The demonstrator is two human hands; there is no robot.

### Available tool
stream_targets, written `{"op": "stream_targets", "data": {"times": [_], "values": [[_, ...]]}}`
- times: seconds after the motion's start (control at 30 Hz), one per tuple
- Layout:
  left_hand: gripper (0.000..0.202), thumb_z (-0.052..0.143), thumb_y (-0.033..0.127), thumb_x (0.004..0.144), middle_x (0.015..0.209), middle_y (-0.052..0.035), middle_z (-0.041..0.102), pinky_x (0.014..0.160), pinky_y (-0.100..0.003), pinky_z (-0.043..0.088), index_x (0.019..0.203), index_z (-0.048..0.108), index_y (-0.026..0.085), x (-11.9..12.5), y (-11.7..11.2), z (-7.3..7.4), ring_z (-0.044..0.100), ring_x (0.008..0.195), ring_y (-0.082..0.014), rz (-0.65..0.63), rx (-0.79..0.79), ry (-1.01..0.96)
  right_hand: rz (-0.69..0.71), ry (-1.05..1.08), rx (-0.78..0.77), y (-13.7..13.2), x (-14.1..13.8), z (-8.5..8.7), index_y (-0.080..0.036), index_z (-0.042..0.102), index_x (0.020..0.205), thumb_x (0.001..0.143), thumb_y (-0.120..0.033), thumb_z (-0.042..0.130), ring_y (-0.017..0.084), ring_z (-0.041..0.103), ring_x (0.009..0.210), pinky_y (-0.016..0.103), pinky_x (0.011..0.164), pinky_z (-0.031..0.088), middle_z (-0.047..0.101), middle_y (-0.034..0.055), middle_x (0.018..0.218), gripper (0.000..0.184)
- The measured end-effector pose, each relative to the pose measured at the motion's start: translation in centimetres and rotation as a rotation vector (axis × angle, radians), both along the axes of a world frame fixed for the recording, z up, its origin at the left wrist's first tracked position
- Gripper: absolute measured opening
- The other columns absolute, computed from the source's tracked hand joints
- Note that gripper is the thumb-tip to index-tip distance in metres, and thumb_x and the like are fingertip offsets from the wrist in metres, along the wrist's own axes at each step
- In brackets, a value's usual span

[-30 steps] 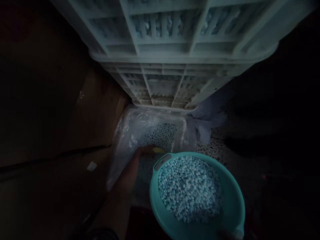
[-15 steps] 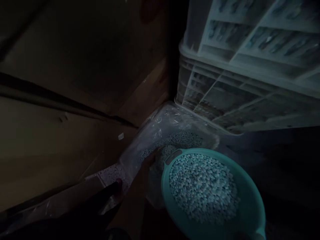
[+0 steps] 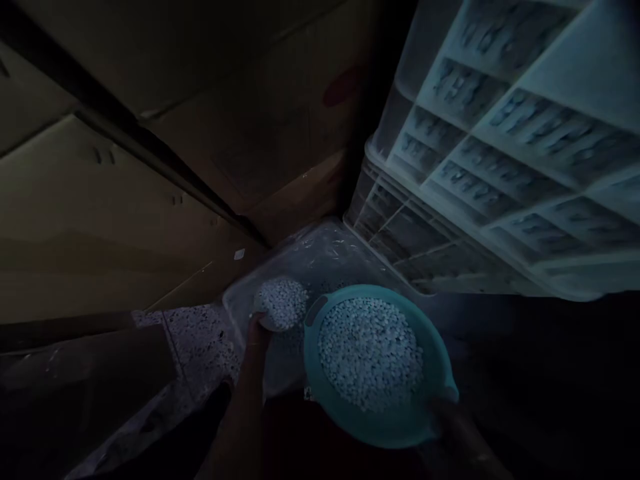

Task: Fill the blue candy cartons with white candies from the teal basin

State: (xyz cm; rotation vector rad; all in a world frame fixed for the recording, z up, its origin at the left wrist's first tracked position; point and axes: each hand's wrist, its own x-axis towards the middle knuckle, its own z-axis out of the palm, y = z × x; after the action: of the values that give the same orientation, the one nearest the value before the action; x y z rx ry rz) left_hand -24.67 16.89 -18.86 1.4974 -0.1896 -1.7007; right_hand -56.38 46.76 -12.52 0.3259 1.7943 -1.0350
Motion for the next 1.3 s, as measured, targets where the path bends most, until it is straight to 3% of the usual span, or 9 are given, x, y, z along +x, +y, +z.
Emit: {"op": "stream_targets", "data": {"times": [0.23,0.4,0.53,0.73,0.87,1.0,1.1,1.2,1.3], "values": [[0.037,0.063,0.021,0.045,0.073,0.0006,0.065,0.067,-0.029,0.051,0.081,0.064,0.019,3.2,2.6,9.4,0.061,0.075,-0.0197,0.006,-0.007,-0.062,0.043,0.006,-0.015,-3.1,0.1,2.4,-0.016,0.062,0.067,0.040,-0.026,0.063,0.017,0.053,0.048,0.028,0.044,0.042,0.063,0.0004,0.054,0.029],[0.053,0.067,0.029,0.051,0.098,-0.0019,0.066,0.080,-0.034,0.050,0.103,0.061,0.023,0.6,5.5,14.5,0.058,0.098,-0.0250,-0.243,-0.213,-0.208,0.051,0.043,-0.005,-3.7,0.0,1.6,-0.018,0.059,0.061,0.040,-0.024,0.061,0.014,0.049,0.045,0.026,0.041,0.038,0.060,-0.0015,0.051,0.022],[0.065,0.072,0.035,0.056,0.111,-0.0048,0.060,0.087,-0.036,0.048,0.117,0.053,0.022,-4.7,7.7,16.0,0.055,0.105,-0.0261,-0.531,-0.484,-0.516,0.086,0.038,-0.027,-3.7,-0.3,1.3,-0.018,0.056,0.057,0.042,-0.025,0.060,0.011,0.045,0.043,0.024,0.040,0.034,0.054,-0.0035,0.047,0.017],[0.076,0.072,0.029,0.062,0.122,-0.0175,0.048,0.095,-0.051,0.042,0.131,0.042,0.016,-11.7,11.7,16.8,0.046,0.114,-0.0339,-0.949,-1.122,-1.206,0.101,0.027,-0.067,-3.8,-0.6,2.1,-0.019,0.055,0.059,0.046,-0.024,0.059,0.011,0.044,0.044,0.023,0.041,0.034,0.052,-0.0039,0.047,0.015],[0.069,0.065,0.029,0.070,0.125,-0.0188,0.042,0.098,-0.056,0.038,0.133,0.039,0.018,-12.2,12.8,16.4,0.043,0.118,-0.0348,-1.078,-1.514,-1.272,0.091,0.010,-0.092,-3.8,-0.8,2.2,-0.019,0.054,0.059,0.045,-0.023,0.058,0.011,0.045,0.045,0.024,0.041,0.036,0.052,-0.0043,0.047,0.015],[0.060,0.057,0.031,0.079,0.126,-0.0161,0.042,0.105,-0.060,0.030,0.134,0.037,0.021,-11.0,12.8,16.9,0.043,0.119,-0.0323,-1.102,-1.734,-1.166,0.078,-0.004,-0.091,-3.8,-0.9,2.1,-0.018,0.056,0.060,0.043,-0.023,0.058,0.013,0.048,0.047,0.025,0.043,0.039,0.055,-0.0028,0.050,0.018],[0.069,0.066,0.036,0.074,0.128,-0.0117,0.040,0.104,-0.056,0.035,0.134,0.034,0.029,-9.3,12.9,18.9,0.043,0.120,-0.0310,-0.958,-1.654,-1.105,0.076,-0.010,-0.077,-3.5,-0.9,2.0,-0.019,0.054,0.057,0.043,-0.025,0.059,0.012,0.046,0.045,0.025,0.042,0.037,0.053,-0.0029,0.047,0.016],[0.093,0.078,0.036,0.060,0.132,-0.0105,0.037,0.103,-0.048,0.038,0.137,0.028,0.030,-7.2,11.9,20.4,0.039,0.124,-0.0316,-0.620,-1.237,-1.172,0.086,-0.017,-0.068,-3.1,-0.8,1.6,-0.020,0.051,0.055,0.044,-0.028,0.059,0.011,0.043,0.042,0.025,0.041,0.034,0.049,-0.0039,0.043,0.016],[0.095,0.079,0.035,0.057,0.134,-0.0125,0.037,0.105,-0.047,0.035,0.137,0.030,0.023,-4.6,8.3,18.6,0.037,0.126,-0.0322,-0.388,-0.834,-1.174,0.101,-0.025,-0.065,-2.6,-0.7,1.1,-0.020,0.051,0.057,0.044,-0.029,0.061,0.011,0.043,0.040,0.024,0.040,0.032,0.046,-0.0048,0.042,0.019]]}}
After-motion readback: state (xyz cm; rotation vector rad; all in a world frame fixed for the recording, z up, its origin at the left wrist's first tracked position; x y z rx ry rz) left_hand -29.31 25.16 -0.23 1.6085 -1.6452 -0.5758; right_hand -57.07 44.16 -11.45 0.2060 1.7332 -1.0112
